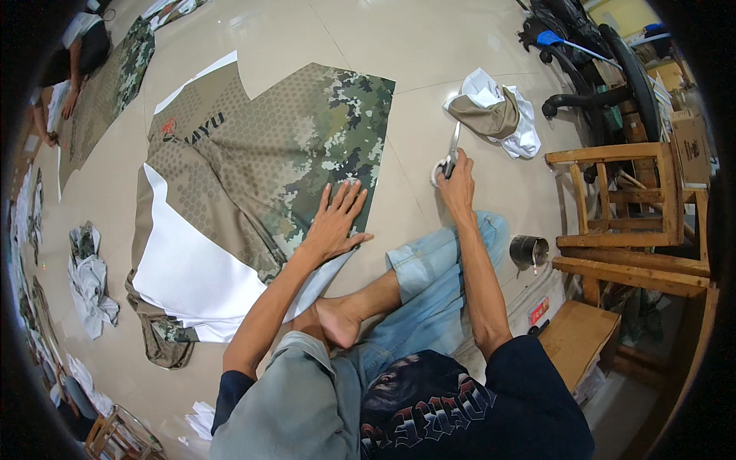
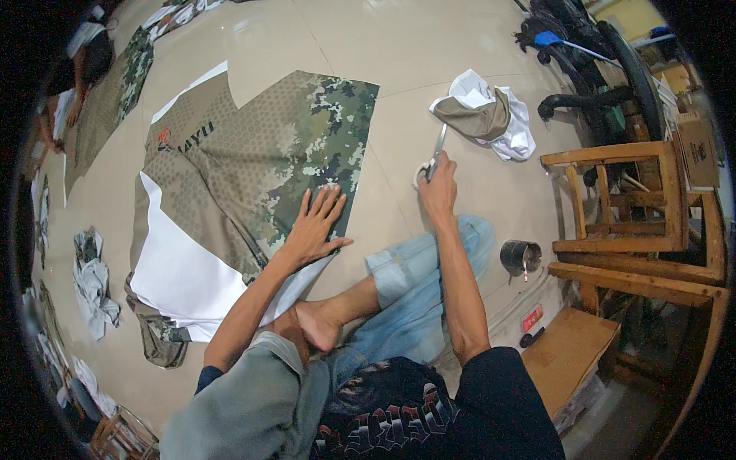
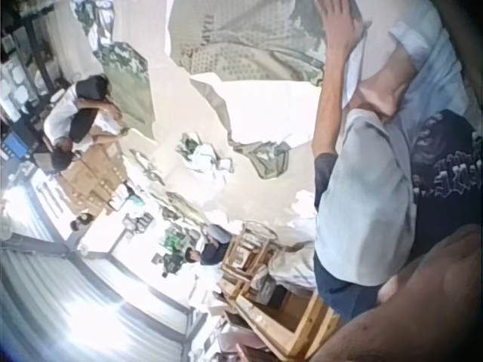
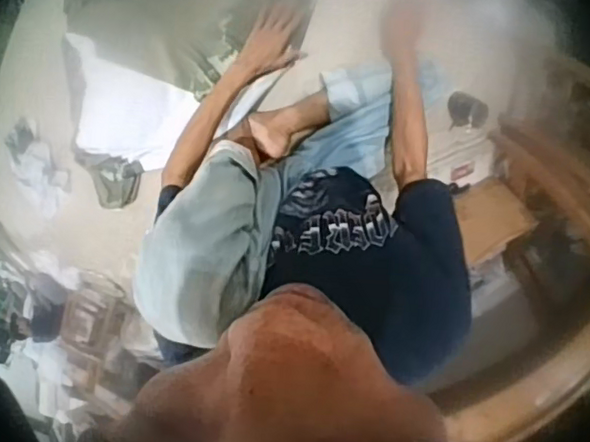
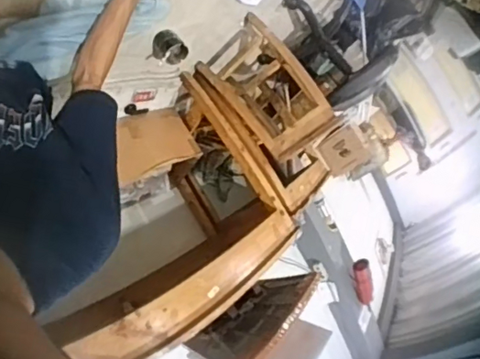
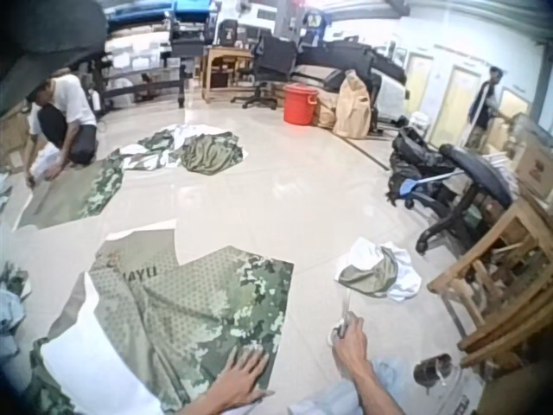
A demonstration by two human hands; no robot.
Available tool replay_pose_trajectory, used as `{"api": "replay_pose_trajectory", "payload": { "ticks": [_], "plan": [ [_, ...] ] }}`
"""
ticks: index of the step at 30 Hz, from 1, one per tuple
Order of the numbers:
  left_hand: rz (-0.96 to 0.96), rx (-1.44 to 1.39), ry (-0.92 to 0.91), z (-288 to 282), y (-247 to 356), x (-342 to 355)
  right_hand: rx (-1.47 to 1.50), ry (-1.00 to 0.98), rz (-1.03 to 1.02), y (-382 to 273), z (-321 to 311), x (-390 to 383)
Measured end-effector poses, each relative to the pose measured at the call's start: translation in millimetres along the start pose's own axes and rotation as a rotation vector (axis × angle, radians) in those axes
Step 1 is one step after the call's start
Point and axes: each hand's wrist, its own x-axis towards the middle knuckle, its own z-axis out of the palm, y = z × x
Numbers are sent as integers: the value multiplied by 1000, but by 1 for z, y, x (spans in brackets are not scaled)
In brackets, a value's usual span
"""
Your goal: The person sits on the floor and uses scissors to cut a large piece of white fabric that is layered over a camouflage-patterned shirt. They follow the contours of the shirt to cut the fabric into a matching shape, then set the cut piece aside.
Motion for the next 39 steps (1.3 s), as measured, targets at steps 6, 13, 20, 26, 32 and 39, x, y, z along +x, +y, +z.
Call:
{"api": "replay_pose_trajectory", "payload": {
  "ticks": [6, 13, 20, 26, 32, 39],
  "plan": [
    [0, 173, 25, 27, -5, -9, 1127, -233, 446, -49, 20, -82],
    [-14, -147, 157, 28, -2, 3, 1505, -350, 636, -117, 34, -208],
    [15, -221, 166, 20, 0, 2, 1452, -253, 529, -123, 62, -190],
    [34, -234, 182, 23, -6, 0, 1359, -265, 538, -129, 57, -184],
    [34, -247, 166, 22, -4, 1, 1330, -250, 492, -126, 57, -184],
    [32, -222, 155, 24, -5, 1, 1317, -246, 513, -128, 58, -182]
  ]
}}
